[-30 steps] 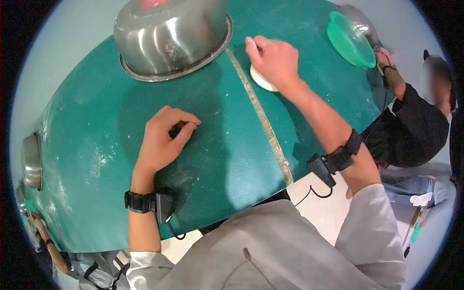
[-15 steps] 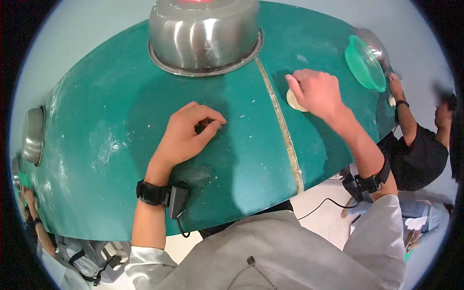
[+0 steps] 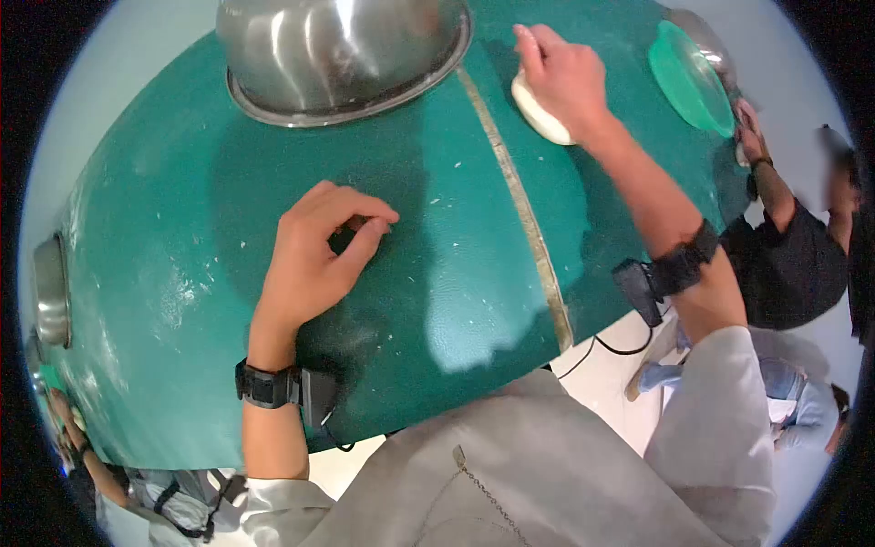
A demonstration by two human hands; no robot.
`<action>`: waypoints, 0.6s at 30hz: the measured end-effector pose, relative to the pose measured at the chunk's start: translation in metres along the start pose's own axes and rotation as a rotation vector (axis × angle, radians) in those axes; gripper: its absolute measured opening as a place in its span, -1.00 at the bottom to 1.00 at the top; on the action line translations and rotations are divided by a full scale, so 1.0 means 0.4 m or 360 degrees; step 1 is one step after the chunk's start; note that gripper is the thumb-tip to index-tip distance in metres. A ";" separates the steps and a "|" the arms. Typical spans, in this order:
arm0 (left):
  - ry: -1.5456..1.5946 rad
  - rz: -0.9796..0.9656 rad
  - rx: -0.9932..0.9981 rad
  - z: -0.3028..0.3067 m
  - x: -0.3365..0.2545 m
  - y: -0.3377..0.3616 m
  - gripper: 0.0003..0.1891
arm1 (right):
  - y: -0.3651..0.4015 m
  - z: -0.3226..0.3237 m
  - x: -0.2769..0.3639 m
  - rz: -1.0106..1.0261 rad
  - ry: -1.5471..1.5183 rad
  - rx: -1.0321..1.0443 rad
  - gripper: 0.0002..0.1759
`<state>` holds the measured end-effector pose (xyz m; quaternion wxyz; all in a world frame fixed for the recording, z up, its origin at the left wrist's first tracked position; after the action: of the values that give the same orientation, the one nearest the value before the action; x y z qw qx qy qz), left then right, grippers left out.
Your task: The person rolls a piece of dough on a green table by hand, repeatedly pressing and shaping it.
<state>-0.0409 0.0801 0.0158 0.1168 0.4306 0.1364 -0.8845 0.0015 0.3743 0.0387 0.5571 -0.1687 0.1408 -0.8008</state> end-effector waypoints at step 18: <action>0.0066 -0.0020 -0.0118 0.006 0.026 0.017 -0.91 | 0.156 0.129 0.104 0.0346 0.0280 0.0622 -0.71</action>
<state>-0.0468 0.0721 0.0082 0.1243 0.4433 0.1742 -0.8704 0.0629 0.3122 0.0644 0.6476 0.0289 0.0486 -0.7599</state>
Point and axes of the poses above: each hand's wrist, its own y-axis away from the middle knuckle, its own z-axis out of the back of the hand, x = y × z, the point moved 9 cm from there along -y, towards the middle knuckle, and after that the axes turned 9 degrees about x, right-handed, at the moved point
